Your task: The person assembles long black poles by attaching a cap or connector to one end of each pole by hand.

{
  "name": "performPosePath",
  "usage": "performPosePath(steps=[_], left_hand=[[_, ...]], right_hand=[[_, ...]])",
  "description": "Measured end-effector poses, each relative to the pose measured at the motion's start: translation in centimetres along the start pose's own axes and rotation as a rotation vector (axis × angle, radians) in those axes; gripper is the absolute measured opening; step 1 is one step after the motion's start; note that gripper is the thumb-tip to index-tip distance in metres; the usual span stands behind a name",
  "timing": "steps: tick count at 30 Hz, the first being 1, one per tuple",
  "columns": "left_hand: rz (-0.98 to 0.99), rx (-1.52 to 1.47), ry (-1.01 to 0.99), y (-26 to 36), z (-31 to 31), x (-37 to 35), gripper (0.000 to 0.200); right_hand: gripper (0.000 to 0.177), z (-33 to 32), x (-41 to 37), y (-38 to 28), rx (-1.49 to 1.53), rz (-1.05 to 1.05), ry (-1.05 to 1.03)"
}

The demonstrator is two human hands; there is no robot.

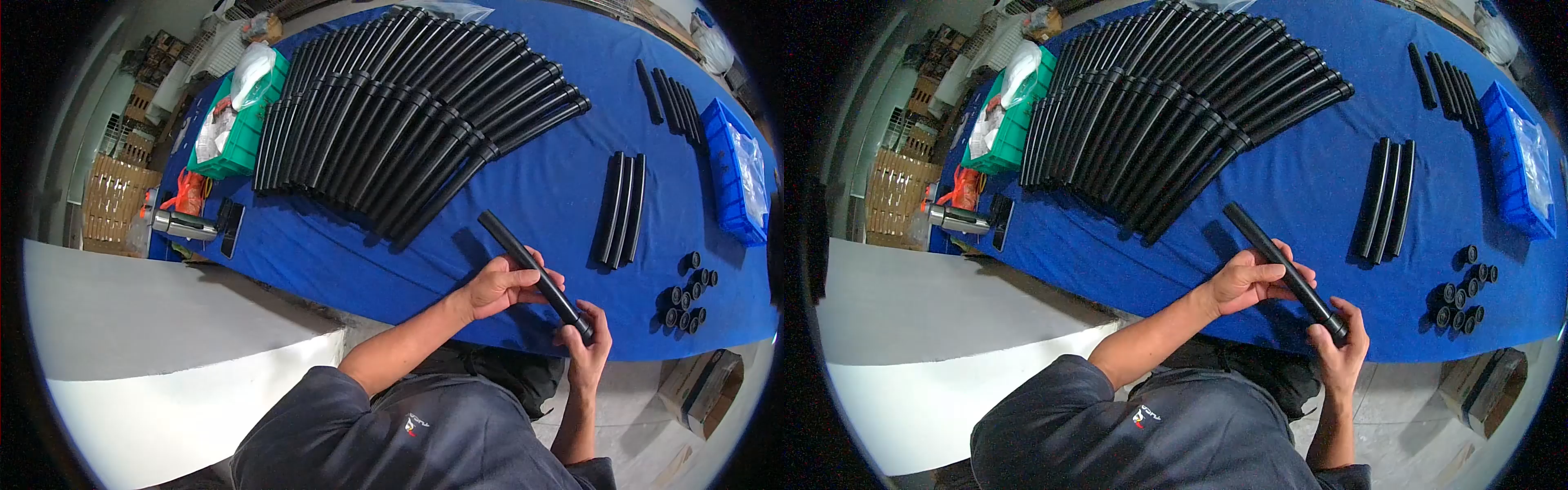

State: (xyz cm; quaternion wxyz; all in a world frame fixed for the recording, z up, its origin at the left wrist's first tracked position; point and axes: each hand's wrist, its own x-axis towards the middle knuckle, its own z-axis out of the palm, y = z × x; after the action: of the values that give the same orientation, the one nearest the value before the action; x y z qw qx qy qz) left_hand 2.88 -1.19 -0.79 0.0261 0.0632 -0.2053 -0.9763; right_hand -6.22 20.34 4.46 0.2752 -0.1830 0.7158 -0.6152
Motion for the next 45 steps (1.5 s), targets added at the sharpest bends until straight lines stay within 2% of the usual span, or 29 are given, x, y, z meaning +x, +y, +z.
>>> performPosePath(steps=[1, 2, 5, 6, 9, 12, 15, 16, 19, 23, 29, 32, 35, 38, 45], left_hand=[[-0.001, 0.003, 0.007, 0.0, 0.0, 0.0, 0.025], [-0.002, 0.008, 0.015, 0.0, 0.1, 0.0, 0.025], [-0.001, 0.011, 0.020, 0.0, 0.1, 0.1, 0.025], [0.000, 0.009, 0.020, -0.1, 0.1, 0.1, 0.025], [0.016, 0.011, -0.002, -0.1, 0.0, 0.1, 0.025], [0.007, 0.047, 0.025, -0.1, 0.2, 0.1, 0.025], [0.009, -0.002, 0.020, 0.0, 0.2, 0.0, 0.025], [0.012, -0.005, 0.016, 0.0, 0.1, 0.0, 0.025], [0.018, -0.012, 0.009, 0.0, -0.1, 0.0, 0.024], [0.020, -0.004, 0.005, 0.0, 0.0, 0.0, 0.023], [0.008, -0.001, 0.022, 0.0, 0.1, 0.0, 0.023], [0.002, 0.018, 0.036, -0.1, 0.0, 0.1, 0.025], [0.011, 0.039, 0.022, -0.1, 0.0, 0.0, 0.026], [0.005, 0.057, 0.027, 0.0, 0.1, 0.0, 0.026], [-0.012, 0.028, 0.029, 0.1, -0.1, -0.1, 0.028]], right_hand=[[0.030, 0.1, -0.1, -0.5, 0.220, 0.185, -0.025], [0.032, -0.3, 0.0, 0.1, 0.190, 0.270, -0.052], [0.031, -0.2, 0.2, 1.6, -0.427, -0.343, 0.051], [0.030, 0.0, 0.2, 1.2, -0.445, -0.395, 0.058], [0.029, 0.5, -0.2, -0.4, 0.132, 0.106, 0.022], [0.030, 0.0, 0.0, 0.6, 0.094, 0.184, 0.013], [0.029, 0.2, 0.2, 1.9, -0.355, -0.314, 0.081], [0.028, 0.6, -0.2, 1.0, -0.166, -0.134, 0.075], [0.027, 0.4, 0.1, 0.2, 0.218, 0.142, -0.007], [0.028, -0.2, 0.0, 1.3, 0.054, 0.052, -0.053], [0.028, 0.2, -0.3, 1.2, 0.048, 0.053, -0.019], [0.029, 0.0, 0.5, 2.2, -0.376, -0.416, 0.091], [0.028, 0.6, 0.3, 1.8, -0.244, -0.291, 0.105], [0.026, 0.4, -0.1, 0.9, -0.095, -0.023, 0.050], [0.025, 0.7, -0.1, 0.7, -0.027, -0.026, 0.014]])
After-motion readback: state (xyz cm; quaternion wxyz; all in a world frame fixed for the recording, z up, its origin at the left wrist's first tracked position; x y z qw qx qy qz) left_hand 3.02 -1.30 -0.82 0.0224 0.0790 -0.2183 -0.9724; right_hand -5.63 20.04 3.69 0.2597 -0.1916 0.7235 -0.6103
